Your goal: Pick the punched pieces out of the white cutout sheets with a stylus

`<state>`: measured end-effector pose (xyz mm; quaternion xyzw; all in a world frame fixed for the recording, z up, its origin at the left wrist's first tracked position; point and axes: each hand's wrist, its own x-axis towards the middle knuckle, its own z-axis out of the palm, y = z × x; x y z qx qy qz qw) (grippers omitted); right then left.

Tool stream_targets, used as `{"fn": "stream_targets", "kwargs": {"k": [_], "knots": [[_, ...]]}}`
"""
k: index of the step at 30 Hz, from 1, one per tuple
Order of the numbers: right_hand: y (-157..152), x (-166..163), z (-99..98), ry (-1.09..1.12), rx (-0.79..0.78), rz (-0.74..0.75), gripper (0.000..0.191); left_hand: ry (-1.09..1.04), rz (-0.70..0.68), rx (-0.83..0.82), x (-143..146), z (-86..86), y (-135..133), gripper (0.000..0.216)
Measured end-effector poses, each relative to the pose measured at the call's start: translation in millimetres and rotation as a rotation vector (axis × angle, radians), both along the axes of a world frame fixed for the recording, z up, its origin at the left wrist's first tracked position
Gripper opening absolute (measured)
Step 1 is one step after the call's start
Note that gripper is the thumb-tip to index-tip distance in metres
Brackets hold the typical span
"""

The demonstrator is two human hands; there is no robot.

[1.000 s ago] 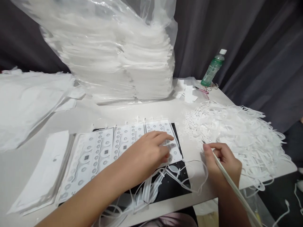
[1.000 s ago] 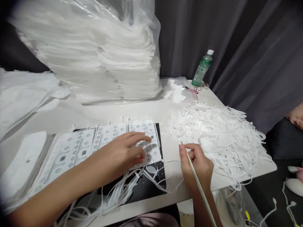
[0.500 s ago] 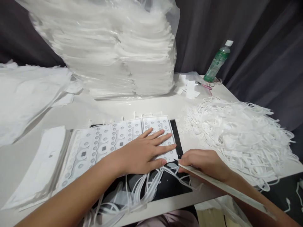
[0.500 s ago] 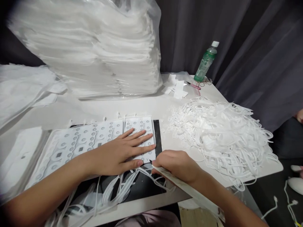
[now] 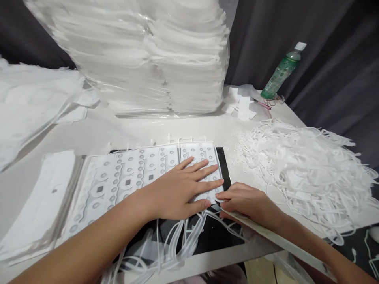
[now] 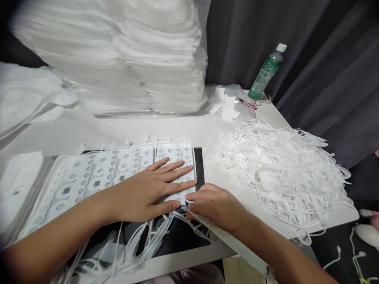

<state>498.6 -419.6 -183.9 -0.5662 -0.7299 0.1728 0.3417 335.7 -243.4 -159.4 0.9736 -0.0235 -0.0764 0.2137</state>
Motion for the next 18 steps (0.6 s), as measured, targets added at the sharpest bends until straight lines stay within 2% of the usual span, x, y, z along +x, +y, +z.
{"fn": "stream_targets", "kwargs": {"k": [4,6,12,16,18], "knots": [[-4.0,-5.9,-3.8,0.089,-0.102,-0.074,0.015,0.002,0.009,-0.013,0.3,-1.3,-0.7,0.051],[-5.8,-9.1,-4.6,0.065,-0.116,-0.095,0.016,0.016,0.010,-0.006,0.7,-0.5,-1.5,0.052],[-5.5,-15.7,2.8,-0.402,0.009,0.025,0.025,0.062,0.012,0.026,0.3,1.6,-3.9,0.052],[-4.0,-19.8,7.9,-0.558,0.028,0.075,0.026,0.042,0.018,0.023,0.2,-1.2,-4.8,0.053],[-3.9,-20.9,8.3,-0.567,0.048,0.076,0.026,0.045,0.022,0.022,0.3,-2.2,-5.4,0.053]]}}
